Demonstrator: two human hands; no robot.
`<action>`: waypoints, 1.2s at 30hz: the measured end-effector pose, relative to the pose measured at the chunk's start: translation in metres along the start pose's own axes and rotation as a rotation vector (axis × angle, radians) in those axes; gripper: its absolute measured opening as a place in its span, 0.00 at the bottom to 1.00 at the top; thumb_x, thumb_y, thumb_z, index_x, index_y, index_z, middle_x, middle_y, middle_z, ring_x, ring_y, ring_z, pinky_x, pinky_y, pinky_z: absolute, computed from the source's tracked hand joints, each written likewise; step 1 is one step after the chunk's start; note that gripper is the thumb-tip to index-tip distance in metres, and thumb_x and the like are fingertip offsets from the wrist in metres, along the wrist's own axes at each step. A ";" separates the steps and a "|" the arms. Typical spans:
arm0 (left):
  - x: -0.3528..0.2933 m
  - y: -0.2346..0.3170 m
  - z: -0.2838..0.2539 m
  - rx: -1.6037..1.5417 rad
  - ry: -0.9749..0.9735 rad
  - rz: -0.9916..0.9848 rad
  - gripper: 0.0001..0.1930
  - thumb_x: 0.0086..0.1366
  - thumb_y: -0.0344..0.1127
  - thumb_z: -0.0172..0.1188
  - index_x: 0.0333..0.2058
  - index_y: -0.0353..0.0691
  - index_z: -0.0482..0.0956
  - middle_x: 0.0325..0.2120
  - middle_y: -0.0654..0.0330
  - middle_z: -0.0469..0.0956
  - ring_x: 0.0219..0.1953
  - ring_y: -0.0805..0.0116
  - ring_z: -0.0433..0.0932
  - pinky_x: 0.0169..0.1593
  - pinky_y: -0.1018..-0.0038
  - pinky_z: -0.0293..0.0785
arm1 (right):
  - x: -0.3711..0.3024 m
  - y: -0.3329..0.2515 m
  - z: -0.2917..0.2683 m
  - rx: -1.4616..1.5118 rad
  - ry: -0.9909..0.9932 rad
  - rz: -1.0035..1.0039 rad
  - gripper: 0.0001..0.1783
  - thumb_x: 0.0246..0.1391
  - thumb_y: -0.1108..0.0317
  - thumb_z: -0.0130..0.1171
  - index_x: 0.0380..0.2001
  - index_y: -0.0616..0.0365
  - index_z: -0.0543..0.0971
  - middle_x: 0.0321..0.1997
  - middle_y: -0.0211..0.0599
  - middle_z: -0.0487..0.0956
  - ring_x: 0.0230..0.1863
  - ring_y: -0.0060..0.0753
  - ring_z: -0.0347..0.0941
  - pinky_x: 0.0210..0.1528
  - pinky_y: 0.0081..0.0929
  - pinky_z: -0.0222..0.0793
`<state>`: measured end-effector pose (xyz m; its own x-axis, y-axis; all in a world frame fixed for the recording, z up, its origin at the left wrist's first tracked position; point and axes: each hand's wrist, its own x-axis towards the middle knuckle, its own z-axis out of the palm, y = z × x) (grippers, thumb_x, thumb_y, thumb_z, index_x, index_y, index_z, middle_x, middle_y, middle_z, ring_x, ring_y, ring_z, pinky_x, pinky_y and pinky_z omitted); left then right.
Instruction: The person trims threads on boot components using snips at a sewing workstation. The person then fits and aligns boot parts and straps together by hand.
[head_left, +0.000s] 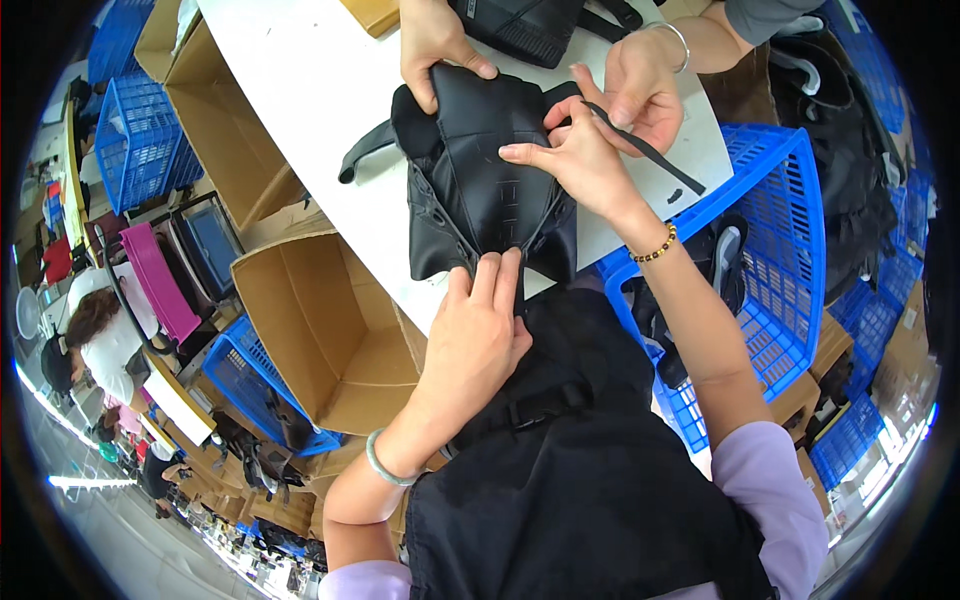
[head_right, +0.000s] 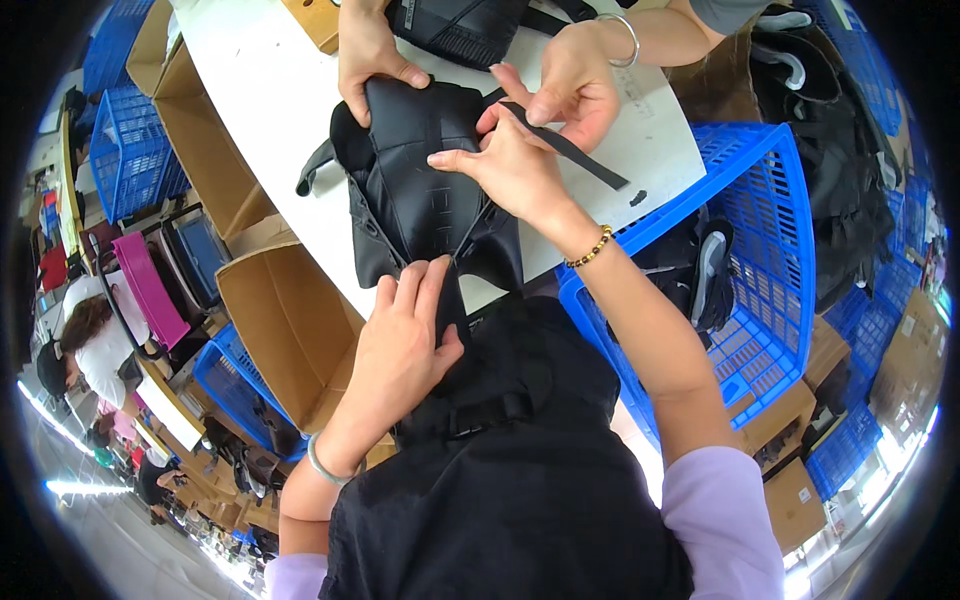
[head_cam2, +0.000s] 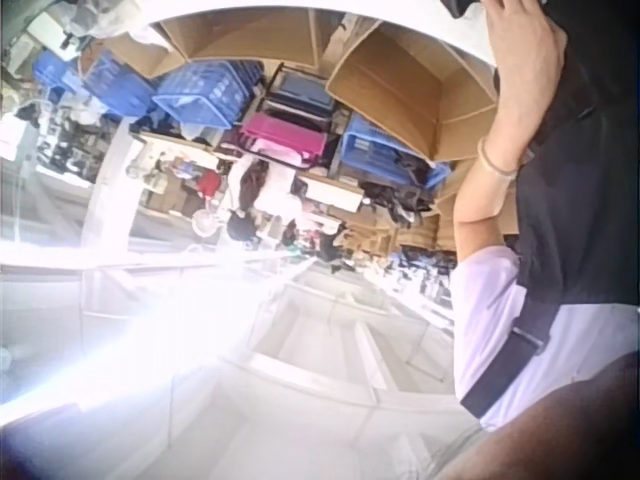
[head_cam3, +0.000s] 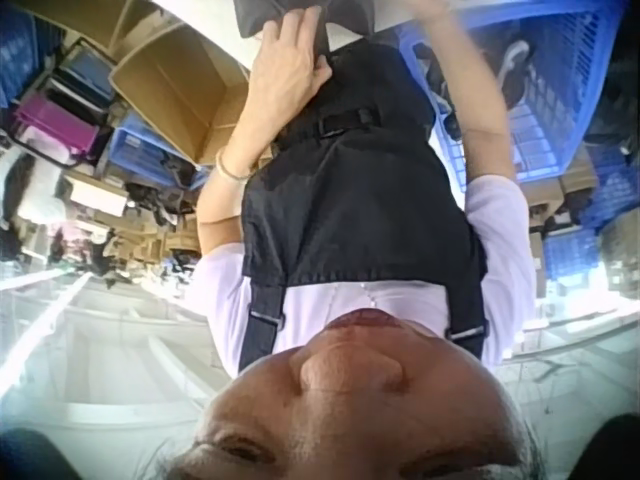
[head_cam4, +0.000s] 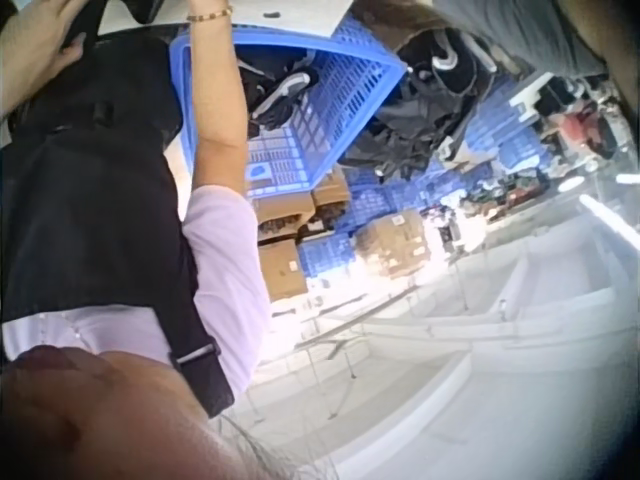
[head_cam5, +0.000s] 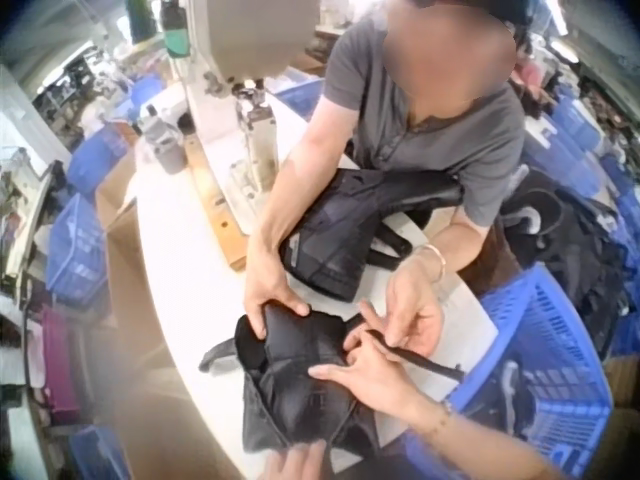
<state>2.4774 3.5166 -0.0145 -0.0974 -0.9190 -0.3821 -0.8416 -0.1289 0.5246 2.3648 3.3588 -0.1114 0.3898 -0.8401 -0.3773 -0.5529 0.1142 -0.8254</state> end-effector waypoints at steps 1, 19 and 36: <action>0.000 0.000 -0.002 0.002 0.005 -0.016 0.33 0.46 0.29 0.61 0.53 0.34 0.62 0.45 0.52 0.66 0.42 0.54 0.66 0.44 0.66 0.71 | 0.001 0.001 0.000 0.005 -0.003 0.041 0.33 0.35 0.53 0.73 0.32 0.65 0.66 0.18 0.29 0.68 0.19 0.19 0.64 0.23 0.16 0.59; 0.023 -0.031 0.063 0.387 0.286 -0.205 0.18 0.58 0.51 0.57 0.22 0.41 0.72 0.21 0.59 0.74 0.30 0.65 0.76 0.32 0.71 0.72 | -0.005 -0.005 0.003 0.036 -0.004 0.005 0.24 0.38 0.54 0.72 0.19 0.56 0.66 0.17 0.18 0.61 0.19 0.13 0.54 0.20 0.15 0.50; 0.007 -0.034 0.051 -1.037 0.521 -0.277 0.14 0.57 0.36 0.60 0.40 0.37 0.75 0.45 0.61 0.72 0.59 0.55 0.51 0.61 0.64 0.46 | -0.083 0.003 0.002 -0.465 0.219 -0.826 0.09 0.46 0.67 0.59 0.32 0.57 0.74 0.35 0.34 0.72 0.39 0.36 0.66 0.42 0.32 0.59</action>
<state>2.4781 3.5341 -0.0738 0.4491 -0.8222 -0.3497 0.0540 -0.3657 0.9292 2.3324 3.4302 -0.0832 0.6660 -0.6468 0.3716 -0.4208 -0.7371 -0.5288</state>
